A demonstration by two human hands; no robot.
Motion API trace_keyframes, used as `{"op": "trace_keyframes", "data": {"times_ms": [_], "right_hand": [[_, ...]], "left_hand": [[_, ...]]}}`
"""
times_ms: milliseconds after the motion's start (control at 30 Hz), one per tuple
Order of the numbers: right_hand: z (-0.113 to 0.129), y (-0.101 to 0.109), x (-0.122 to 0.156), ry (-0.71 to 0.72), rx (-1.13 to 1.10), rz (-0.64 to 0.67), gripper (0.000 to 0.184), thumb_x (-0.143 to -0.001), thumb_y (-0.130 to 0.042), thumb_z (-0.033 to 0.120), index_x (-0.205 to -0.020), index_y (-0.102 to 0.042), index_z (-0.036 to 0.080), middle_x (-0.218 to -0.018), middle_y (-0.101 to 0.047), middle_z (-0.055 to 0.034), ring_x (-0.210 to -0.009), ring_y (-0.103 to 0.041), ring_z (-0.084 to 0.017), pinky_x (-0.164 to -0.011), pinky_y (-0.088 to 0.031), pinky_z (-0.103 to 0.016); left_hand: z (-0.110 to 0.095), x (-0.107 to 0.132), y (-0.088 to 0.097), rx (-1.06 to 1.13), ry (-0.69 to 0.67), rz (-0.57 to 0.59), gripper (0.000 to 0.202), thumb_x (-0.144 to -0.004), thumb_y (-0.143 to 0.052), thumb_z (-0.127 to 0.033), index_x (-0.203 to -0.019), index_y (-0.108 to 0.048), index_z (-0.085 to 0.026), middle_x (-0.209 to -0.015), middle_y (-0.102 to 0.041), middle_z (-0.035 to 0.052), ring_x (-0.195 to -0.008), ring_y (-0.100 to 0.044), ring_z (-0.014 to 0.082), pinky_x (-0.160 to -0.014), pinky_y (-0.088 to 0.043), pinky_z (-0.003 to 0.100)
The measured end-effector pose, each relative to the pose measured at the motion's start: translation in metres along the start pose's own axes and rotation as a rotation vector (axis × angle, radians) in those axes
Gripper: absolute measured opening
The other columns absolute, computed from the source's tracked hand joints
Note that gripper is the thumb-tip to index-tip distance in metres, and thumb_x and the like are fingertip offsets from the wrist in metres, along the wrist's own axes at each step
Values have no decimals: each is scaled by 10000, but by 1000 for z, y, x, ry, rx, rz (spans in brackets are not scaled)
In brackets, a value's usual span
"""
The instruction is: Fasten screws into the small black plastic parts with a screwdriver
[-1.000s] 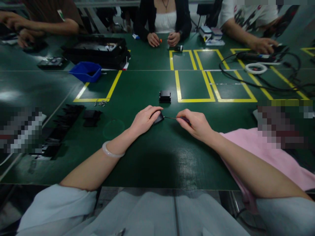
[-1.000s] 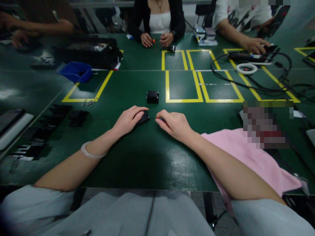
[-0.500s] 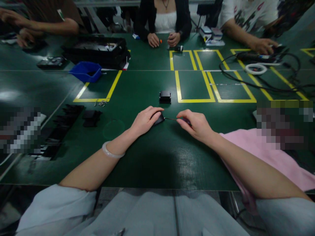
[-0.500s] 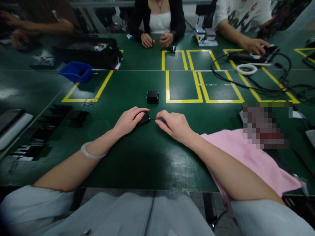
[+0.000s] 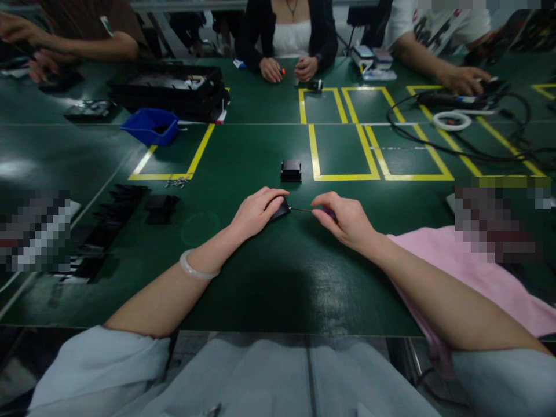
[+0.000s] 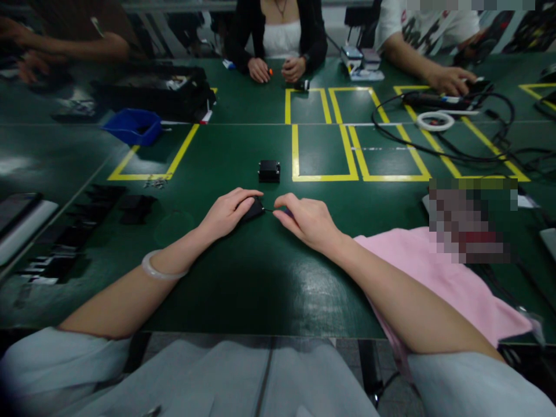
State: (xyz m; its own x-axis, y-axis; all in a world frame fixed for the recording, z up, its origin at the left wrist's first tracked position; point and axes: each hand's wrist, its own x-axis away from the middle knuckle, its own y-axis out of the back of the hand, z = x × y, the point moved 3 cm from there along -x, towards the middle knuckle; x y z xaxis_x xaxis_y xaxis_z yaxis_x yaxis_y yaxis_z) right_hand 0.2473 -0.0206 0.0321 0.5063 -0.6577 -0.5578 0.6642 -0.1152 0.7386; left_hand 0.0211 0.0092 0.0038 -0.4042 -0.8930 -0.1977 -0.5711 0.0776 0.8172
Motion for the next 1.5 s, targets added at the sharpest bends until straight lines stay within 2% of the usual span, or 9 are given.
{"op": "trace_keyframes", "data": {"times_ms": [267, 533, 733, 933, 1100, 1333, 1500], "right_hand": [[3, 1, 0, 22, -6, -30, 150, -985, -475, 255, -1083, -578, 206, -904, -736, -44, -672, -651, -149, -642, -463, -268], [-1, -1, 0, -13, 26, 6, 194, -1008, -453, 338, -1008, -599, 210, -744, -679, -18, -631, -621, -158, -616, -437, -269], [2, 0, 0, 28, -4, -19, 158, -993, -463, 262, -1071, -585, 200, -880, -724, -44, -664, -641, -147, -641, -468, -267], [2, 0, 0, 25, 16, -21, 163, -987, -467, 262, -1092, -573, 199, -839, -710, -31, -661, -646, -154, -637, -469, -266], [1, 1, -1, 26, 43, 0, 191, -1018, -445, 318, -1021, -592, 197, -751, -679, -21, -615, -627, -155, -609, -448, -263], [3, 0, 0, 49, 7, -29, 147, -980, -475, 241, -1087, -569, 203, -849, -715, -32, -648, -641, -147, -631, -466, -255], [2, 0, -1, 52, 23, -2, 156, -1002, -457, 284, -1054, -579, 200, -791, -695, -24, -627, -633, -151, -614, -455, -260]], "left_hand": [[2, 0, -1, 13, 9, -2, 436, -1061, -344, -422, -1283, -660, -219, -1181, -684, 63, -1105, -642, 222, -980, -474, 351], [4, 0, -1, 11, 19, 3, 437, -1061, -339, -434, -1287, -656, -235, -1193, -685, 56, -1110, -640, 222, -981, -478, 350], [6, -1, -2, 19, 16, -1, 435, -1064, -345, -436, -1285, -660, -234, -1184, -688, 53, -1102, -644, 220, -967, -476, 342], [5, -1, -2, 19, 10, -6, 435, -1065, -342, -429, -1282, -661, -230, -1184, -686, 55, -1102, -643, 220, -971, -473, 343], [4, -1, -1, 26, 10, -5, 430, -1065, -350, -417, -1279, -666, -219, -1167, -685, 59, -1092, -643, 217, -961, -470, 336], [5, -1, -1, 26, 13, -7, 438, -1067, -349, -415, -1284, -667, -207, -1175, -685, 59, -1100, -641, 219, -965, -466, 339], [6, -1, -2, 29, 11, -8, 436, -1070, -346, -424, -1283, -667, -222, -1162, -684, 50, -1096, -642, 213, -954, -466, 329]]}}
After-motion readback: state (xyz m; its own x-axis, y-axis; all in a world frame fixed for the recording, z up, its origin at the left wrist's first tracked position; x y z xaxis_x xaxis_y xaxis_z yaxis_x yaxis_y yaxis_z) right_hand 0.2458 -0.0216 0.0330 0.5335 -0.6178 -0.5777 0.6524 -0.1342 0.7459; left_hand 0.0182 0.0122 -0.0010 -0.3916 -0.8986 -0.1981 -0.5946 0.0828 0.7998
